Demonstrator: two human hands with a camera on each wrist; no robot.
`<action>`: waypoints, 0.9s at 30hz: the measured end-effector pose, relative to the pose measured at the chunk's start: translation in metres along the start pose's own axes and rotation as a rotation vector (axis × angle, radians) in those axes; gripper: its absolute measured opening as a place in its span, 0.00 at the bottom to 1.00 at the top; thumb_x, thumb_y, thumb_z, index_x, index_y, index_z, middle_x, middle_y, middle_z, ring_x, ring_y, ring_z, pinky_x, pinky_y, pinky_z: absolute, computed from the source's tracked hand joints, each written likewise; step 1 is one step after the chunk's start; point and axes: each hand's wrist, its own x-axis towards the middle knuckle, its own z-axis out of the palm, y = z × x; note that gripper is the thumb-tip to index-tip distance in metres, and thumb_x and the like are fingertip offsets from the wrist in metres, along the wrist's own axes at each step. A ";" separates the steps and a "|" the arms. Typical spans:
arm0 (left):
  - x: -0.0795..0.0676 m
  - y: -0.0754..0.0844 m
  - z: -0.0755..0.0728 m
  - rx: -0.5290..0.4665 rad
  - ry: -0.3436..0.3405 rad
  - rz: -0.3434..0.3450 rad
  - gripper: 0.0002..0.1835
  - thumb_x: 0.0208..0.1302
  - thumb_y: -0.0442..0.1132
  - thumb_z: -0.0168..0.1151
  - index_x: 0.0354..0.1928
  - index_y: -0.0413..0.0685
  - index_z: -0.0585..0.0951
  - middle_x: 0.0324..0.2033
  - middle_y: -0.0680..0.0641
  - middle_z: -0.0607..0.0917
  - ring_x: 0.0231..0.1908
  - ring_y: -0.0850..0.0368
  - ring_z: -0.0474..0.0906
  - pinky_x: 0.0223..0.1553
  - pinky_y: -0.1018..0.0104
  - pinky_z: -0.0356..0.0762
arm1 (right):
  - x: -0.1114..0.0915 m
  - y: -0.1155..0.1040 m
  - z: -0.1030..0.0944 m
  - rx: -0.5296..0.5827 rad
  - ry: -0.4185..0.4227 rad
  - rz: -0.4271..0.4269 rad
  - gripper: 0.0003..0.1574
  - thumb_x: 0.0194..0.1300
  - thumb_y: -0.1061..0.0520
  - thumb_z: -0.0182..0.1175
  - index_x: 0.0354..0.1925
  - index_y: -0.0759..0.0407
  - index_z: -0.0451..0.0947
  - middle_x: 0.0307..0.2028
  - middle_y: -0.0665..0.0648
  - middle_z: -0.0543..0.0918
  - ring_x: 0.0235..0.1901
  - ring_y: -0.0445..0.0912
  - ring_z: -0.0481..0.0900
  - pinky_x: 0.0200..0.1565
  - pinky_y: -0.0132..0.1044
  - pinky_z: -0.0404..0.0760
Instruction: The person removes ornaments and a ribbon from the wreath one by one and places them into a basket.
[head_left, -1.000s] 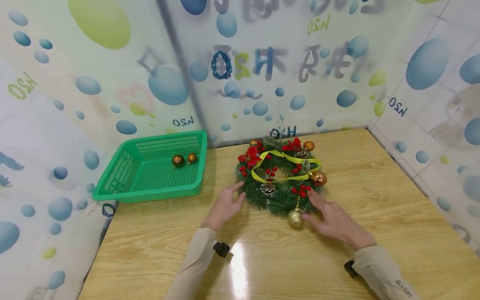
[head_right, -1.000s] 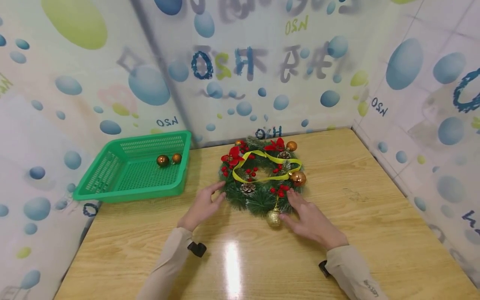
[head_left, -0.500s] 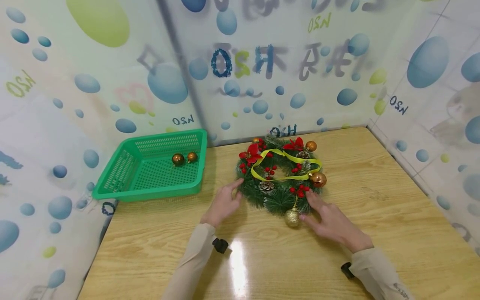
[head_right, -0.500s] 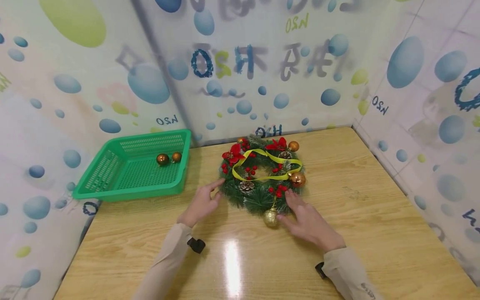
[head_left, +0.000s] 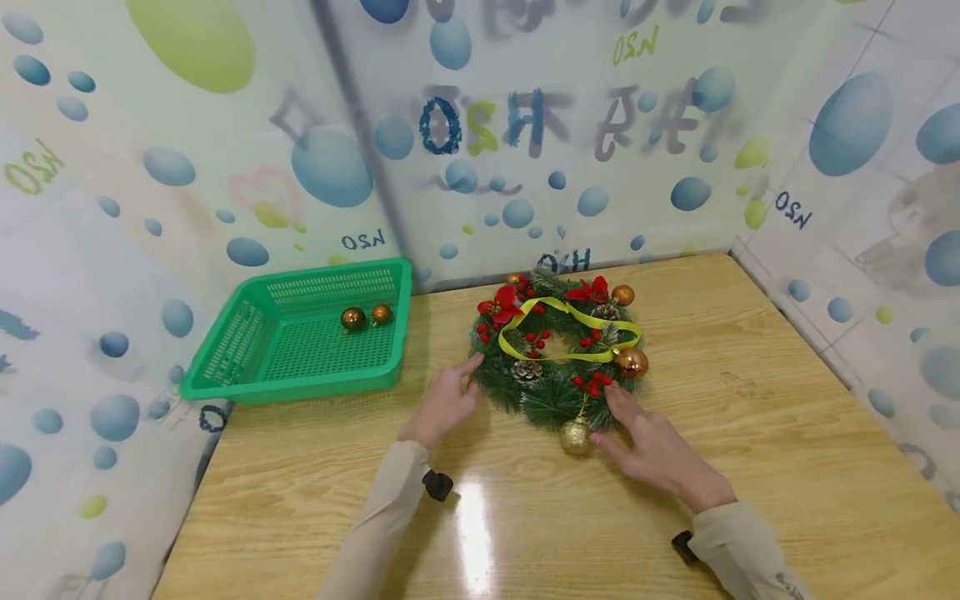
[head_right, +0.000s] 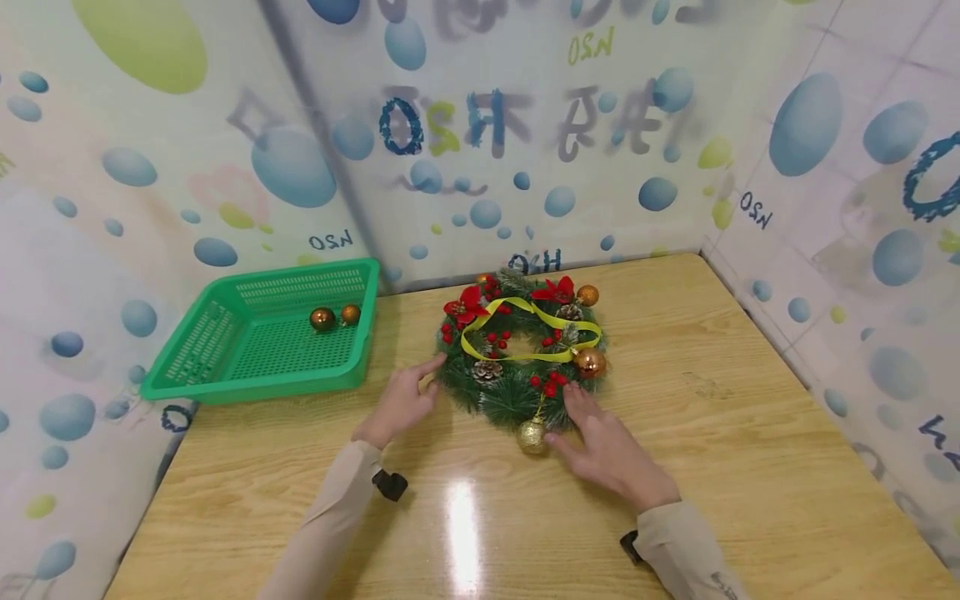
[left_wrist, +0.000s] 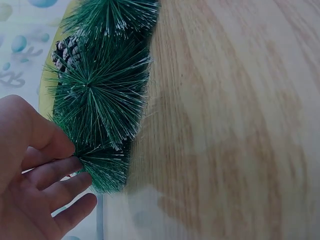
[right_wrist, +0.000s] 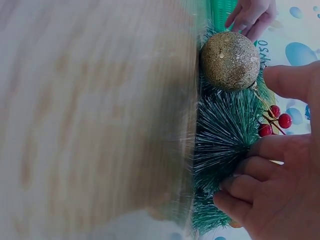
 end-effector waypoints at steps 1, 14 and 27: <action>0.001 -0.001 0.000 0.002 0.003 -0.002 0.32 0.72 0.30 0.50 0.77 0.53 0.65 0.72 0.43 0.71 0.08 0.63 0.55 0.10 0.75 0.58 | -0.001 -0.001 0.001 0.000 -0.001 0.003 0.49 0.74 0.41 0.56 0.73 0.76 0.56 0.75 0.74 0.57 0.72 0.70 0.59 0.71 0.64 0.64; 0.014 -0.011 -0.003 -0.017 0.029 0.020 0.31 0.71 0.28 0.50 0.75 0.53 0.68 0.73 0.46 0.69 0.09 0.62 0.53 0.10 0.73 0.56 | -0.002 -0.013 0.008 -0.002 0.019 0.013 0.48 0.75 0.42 0.56 0.73 0.77 0.56 0.74 0.74 0.57 0.73 0.70 0.58 0.71 0.65 0.63; 0.019 -0.009 -0.007 0.019 0.036 0.002 0.31 0.71 0.30 0.50 0.75 0.55 0.67 0.73 0.46 0.69 0.09 0.62 0.54 0.10 0.72 0.57 | -0.003 -0.023 0.014 -0.013 0.038 -0.003 0.48 0.76 0.42 0.55 0.73 0.77 0.55 0.74 0.74 0.57 0.73 0.68 0.59 0.72 0.61 0.64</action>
